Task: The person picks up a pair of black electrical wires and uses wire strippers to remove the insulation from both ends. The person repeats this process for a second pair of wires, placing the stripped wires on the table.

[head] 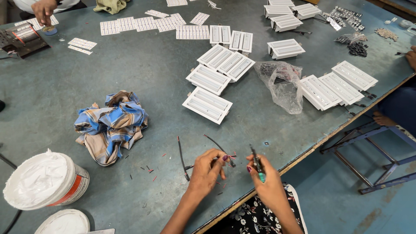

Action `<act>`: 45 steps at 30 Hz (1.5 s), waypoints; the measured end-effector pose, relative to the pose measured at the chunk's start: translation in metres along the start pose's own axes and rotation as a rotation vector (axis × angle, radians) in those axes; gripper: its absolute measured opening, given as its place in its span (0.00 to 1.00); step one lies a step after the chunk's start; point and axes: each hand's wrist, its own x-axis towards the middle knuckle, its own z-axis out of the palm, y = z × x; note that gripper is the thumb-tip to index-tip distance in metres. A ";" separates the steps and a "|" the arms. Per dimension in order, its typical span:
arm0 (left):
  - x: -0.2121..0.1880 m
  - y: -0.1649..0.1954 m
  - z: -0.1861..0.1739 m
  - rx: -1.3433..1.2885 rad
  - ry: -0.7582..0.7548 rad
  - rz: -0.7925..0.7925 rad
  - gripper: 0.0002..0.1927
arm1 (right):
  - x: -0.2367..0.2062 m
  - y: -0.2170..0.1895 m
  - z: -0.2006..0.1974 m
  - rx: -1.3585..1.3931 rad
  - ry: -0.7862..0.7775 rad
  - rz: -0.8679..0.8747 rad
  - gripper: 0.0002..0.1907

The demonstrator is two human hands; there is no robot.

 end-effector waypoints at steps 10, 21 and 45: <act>0.002 -0.019 0.006 -0.217 -0.269 -0.210 0.13 | 0.000 -0.019 0.000 0.125 -0.109 -0.386 0.10; -0.002 0.003 0.001 -0.065 -0.317 -0.144 0.10 | 0.012 0.010 -0.002 0.507 -0.129 -0.064 0.13; 0.005 -0.016 -0.010 -0.223 -0.123 -0.362 0.07 | -0.012 0.025 -0.009 0.273 -0.568 0.123 0.20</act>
